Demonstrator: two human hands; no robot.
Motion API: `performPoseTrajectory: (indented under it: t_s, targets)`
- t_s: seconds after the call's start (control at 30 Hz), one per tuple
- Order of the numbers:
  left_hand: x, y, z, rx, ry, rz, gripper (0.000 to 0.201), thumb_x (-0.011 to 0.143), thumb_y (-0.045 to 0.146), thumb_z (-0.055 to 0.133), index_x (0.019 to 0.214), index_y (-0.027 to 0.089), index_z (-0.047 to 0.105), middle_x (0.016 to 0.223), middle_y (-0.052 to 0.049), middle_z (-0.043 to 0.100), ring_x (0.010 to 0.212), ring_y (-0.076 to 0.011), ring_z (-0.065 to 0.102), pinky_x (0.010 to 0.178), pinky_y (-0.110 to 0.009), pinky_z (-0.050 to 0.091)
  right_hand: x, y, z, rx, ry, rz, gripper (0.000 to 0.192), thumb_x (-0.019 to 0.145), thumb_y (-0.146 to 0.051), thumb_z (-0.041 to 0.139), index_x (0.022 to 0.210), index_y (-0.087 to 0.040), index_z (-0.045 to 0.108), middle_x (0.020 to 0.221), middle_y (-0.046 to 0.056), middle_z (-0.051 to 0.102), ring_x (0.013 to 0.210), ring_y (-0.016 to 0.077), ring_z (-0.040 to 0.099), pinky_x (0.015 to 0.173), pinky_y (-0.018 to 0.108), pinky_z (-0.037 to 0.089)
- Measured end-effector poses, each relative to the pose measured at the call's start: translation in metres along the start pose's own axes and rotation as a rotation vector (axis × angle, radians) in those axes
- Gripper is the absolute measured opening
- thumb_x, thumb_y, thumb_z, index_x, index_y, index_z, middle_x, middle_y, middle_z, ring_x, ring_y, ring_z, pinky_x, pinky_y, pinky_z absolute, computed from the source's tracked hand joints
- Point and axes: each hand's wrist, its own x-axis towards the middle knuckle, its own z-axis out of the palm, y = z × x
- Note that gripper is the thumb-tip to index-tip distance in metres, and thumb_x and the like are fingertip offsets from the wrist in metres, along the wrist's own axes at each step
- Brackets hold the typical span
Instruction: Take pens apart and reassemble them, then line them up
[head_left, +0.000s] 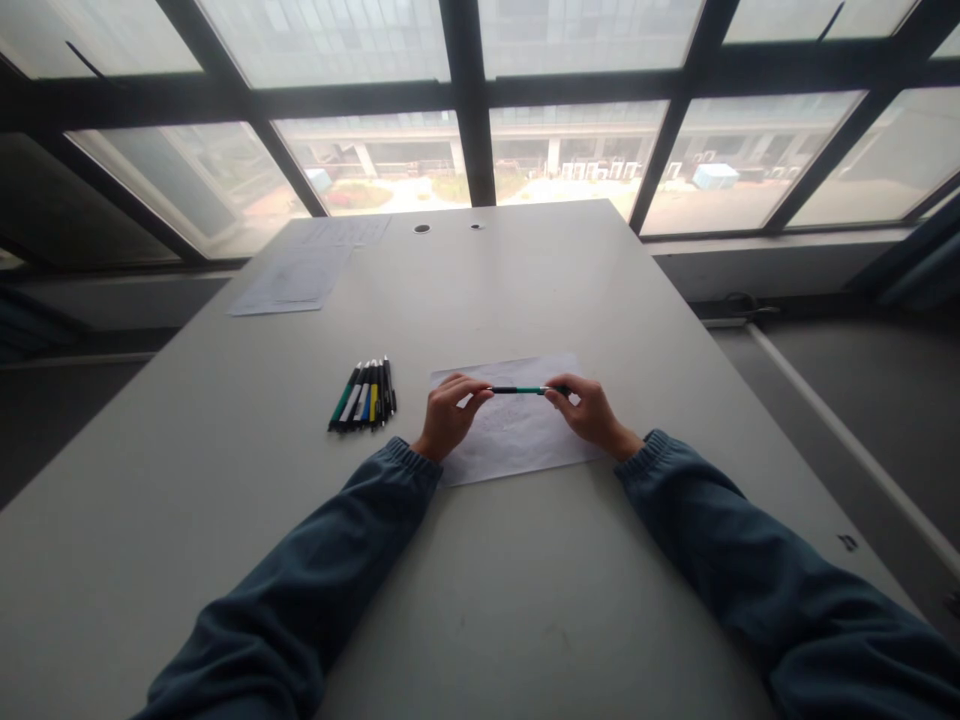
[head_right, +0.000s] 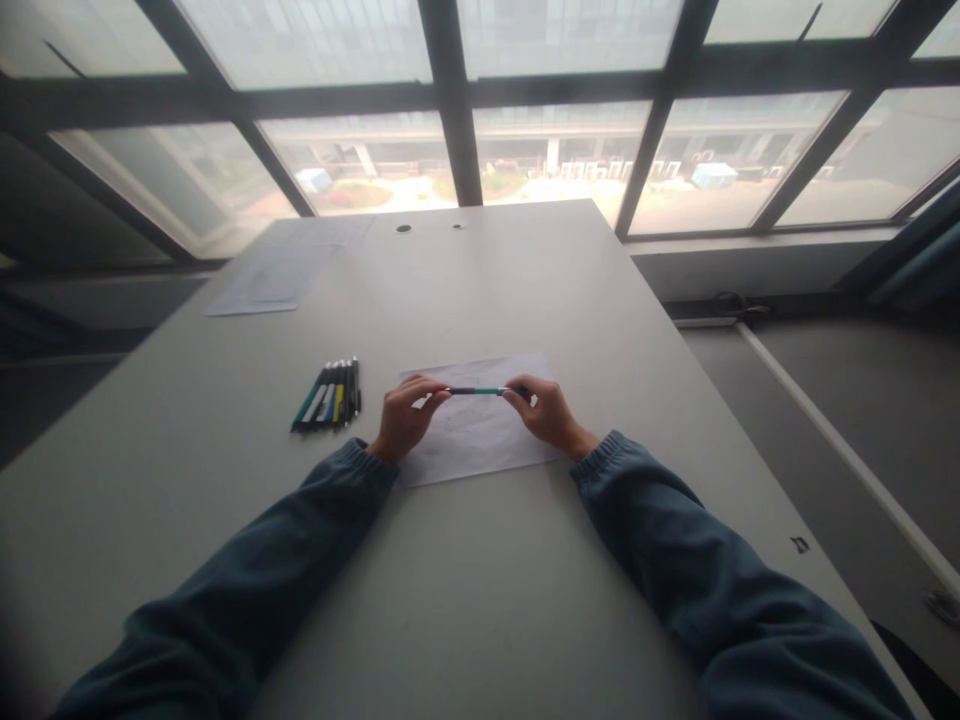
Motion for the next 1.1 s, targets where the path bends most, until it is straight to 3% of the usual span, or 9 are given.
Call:
performPoseTrajectory:
  t_s: [0.13, 0.23, 0.43, 0.5, 0.63, 0.77, 0.87, 0.97, 1.1]
  targets:
    - [-0.001, 0.0, 0.001, 0.018, -0.014, -0.015, 0.018, 0.089, 0.035, 0.069, 0.085, 0.018, 0.073, 0.077, -0.005, 0.072, 0.074, -0.0163, 0.063, 0.071, -0.031, 0.053, 0.004, 0.0, 0.0, 0.337, 0.066, 0.17, 0.027, 0.082, -0.037, 0.075, 0.103, -0.021, 0.071, 0.072, 0.0, 0.064, 0.064, 0.0143, 0.059, 0.063, 0.029, 0.048]
    - [-0.002, 0.002, 0.002, 0.001, -0.066, 0.003, 0.021, 0.09, 0.038, 0.068, 0.085, 0.018, 0.073, 0.079, -0.006, 0.073, 0.075, -0.0174, 0.064, 0.072, -0.032, 0.053, 0.007, 0.001, 0.001, 0.63, 0.076, 0.286, 0.022, 0.084, -0.039, 0.074, 0.096, -0.02, 0.072, 0.064, -0.003, 0.056, 0.059, 0.0117, 0.052, 0.06, 0.027, 0.046]
    - [-0.005, 0.007, 0.0, 0.007, -0.349, 0.06, 0.032, 0.102, 0.035, 0.046, 0.098, 0.02, 0.074, 0.098, -0.008, 0.076, 0.094, -0.0199, 0.067, 0.09, -0.039, 0.051, 0.013, -0.007, -0.002, 1.057, 0.098, 0.382, 0.02, 0.091, -0.044, 0.065, 0.09, -0.025, 0.063, 0.093, 0.002, 0.066, 0.089, 0.0176, 0.063, 0.082, 0.036, 0.053]
    - [-0.004, 0.008, -0.005, 0.099, -0.376, 0.026, 0.031, 0.102, 0.033, 0.044, 0.107, 0.021, 0.072, 0.105, -0.007, 0.075, 0.101, -0.0205, 0.067, 0.095, -0.04, 0.049, 0.015, -0.009, -0.006, 1.192, 0.109, 0.426, 0.015, 0.095, -0.041, 0.06, 0.091, -0.027, 0.059, 0.08, -0.001, 0.061, 0.078, 0.0155, 0.062, 0.079, 0.036, 0.054]
    - [-0.002, 0.009, -0.019, 0.316, -0.389, -0.053, 0.027, 0.099, 0.031, 0.051, 0.119, 0.024, 0.066, 0.117, -0.006, 0.072, 0.113, -0.0228, 0.064, 0.1, -0.043, 0.047, 0.017, -0.009, -0.017, 1.392, 0.135, 0.502, 0.019, 0.1, -0.038, 0.047, 0.088, -0.024, 0.055, 0.061, -0.006, 0.04, 0.05, 0.0099, 0.041, 0.054, 0.022, 0.046]
    - [-0.009, 0.005, -0.029, 0.434, -0.422, -0.085, 0.03, 0.095, 0.032, 0.056, 0.122, 0.026, 0.065, 0.131, -0.008, 0.065, 0.125, -0.0259, 0.057, 0.107, -0.046, 0.044, 0.019, -0.006, -0.023, 1.377, 0.154, 0.543, 0.017, 0.095, -0.028, 0.048, 0.08, -0.022, 0.052, 0.055, -0.008, 0.027, 0.045, 0.0099, 0.028, 0.043, 0.019, 0.035]
    - [-0.021, 0.005, -0.028, 0.471, -0.461, -0.089, 0.034, 0.092, 0.035, 0.059, 0.124, 0.026, 0.065, 0.138, -0.009, 0.061, 0.132, -0.0296, 0.052, 0.11, -0.05, 0.042, 0.021, -0.005, -0.024, 1.251, 0.204, 0.539, 0.02, 0.092, -0.034, 0.05, 0.076, -0.023, 0.051, 0.055, -0.008, 0.026, 0.044, 0.0105, 0.025, 0.04, 0.021, 0.034]
    - [-0.033, 0.012, -0.023, 0.464, -0.526, -0.096, 0.039, 0.091, 0.041, 0.06, 0.126, 0.026, 0.064, 0.141, -0.01, 0.058, 0.135, -0.0309, 0.05, 0.111, -0.051, 0.042, 0.021, -0.003, -0.025, 1.124, 0.223, 0.547, 0.026, 0.089, -0.046, 0.055, 0.082, -0.022, 0.057, 0.061, -0.006, 0.041, 0.043, 0.0085, 0.021, 0.036, 0.022, 0.031]
    - [-0.046, 0.035, -0.014, 0.46, -0.562, -0.107, 0.043, 0.091, 0.044, 0.059, 0.13, 0.026, 0.062, 0.146, -0.01, 0.053, 0.139, -0.0313, 0.045, 0.115, -0.053, 0.038, 0.02, 0.001, -0.026, 1.06, 0.159, 0.587, 0.02, 0.084, -0.035, 0.063, 0.094, -0.019, 0.066, 0.072, -0.002, 0.056, 0.039, 0.0052, 0.015, 0.03, 0.021, 0.027]
